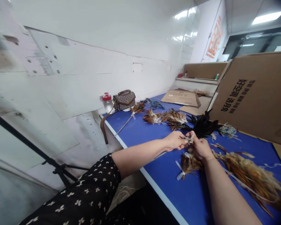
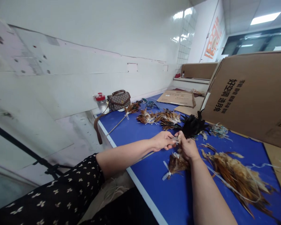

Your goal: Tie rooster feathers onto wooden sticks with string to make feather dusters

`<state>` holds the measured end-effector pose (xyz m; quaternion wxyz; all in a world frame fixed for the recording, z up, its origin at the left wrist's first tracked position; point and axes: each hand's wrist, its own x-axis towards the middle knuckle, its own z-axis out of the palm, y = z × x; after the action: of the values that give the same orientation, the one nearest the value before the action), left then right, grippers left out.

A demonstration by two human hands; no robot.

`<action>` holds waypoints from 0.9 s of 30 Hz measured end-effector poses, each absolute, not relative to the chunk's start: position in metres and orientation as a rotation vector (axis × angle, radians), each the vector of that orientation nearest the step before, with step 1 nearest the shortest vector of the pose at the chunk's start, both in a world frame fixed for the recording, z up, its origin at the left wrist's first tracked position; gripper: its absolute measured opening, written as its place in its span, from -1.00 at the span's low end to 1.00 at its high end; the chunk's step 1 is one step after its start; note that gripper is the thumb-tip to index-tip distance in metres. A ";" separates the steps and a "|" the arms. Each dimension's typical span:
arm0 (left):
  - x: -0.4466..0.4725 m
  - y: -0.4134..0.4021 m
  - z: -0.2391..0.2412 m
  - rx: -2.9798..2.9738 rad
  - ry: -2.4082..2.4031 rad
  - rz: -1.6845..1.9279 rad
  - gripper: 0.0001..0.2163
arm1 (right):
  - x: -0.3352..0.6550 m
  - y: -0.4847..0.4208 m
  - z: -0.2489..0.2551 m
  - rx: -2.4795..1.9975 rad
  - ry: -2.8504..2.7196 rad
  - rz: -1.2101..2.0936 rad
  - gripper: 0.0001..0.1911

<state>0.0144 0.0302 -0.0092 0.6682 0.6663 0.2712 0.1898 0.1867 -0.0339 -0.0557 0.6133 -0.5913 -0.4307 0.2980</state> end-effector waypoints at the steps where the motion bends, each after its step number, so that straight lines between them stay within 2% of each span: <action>1: 0.014 0.027 -0.010 1.511 0.626 0.451 -0.92 | 0.186 -0.035 -0.054 -1.336 -0.979 0.741 -0.26; 9: 0.014 0.019 -0.024 1.561 0.693 0.582 -0.91 | 0.180 -0.044 -0.045 -1.194 -0.855 0.951 -0.28; 19: 0.013 0.021 -0.024 1.581 0.814 0.665 -0.83 | 0.188 -0.036 -0.062 -1.249 -0.570 0.932 -0.61; 27: 0.015 0.019 -0.028 1.626 0.806 0.649 -0.87 | 0.191 -0.036 -0.064 -1.191 -0.577 0.949 -0.61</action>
<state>0.0150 0.0189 -0.0282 0.5706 0.6929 0.3433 0.2764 0.1906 -0.0359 -0.0639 0.6865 -0.5320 -0.2575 0.4236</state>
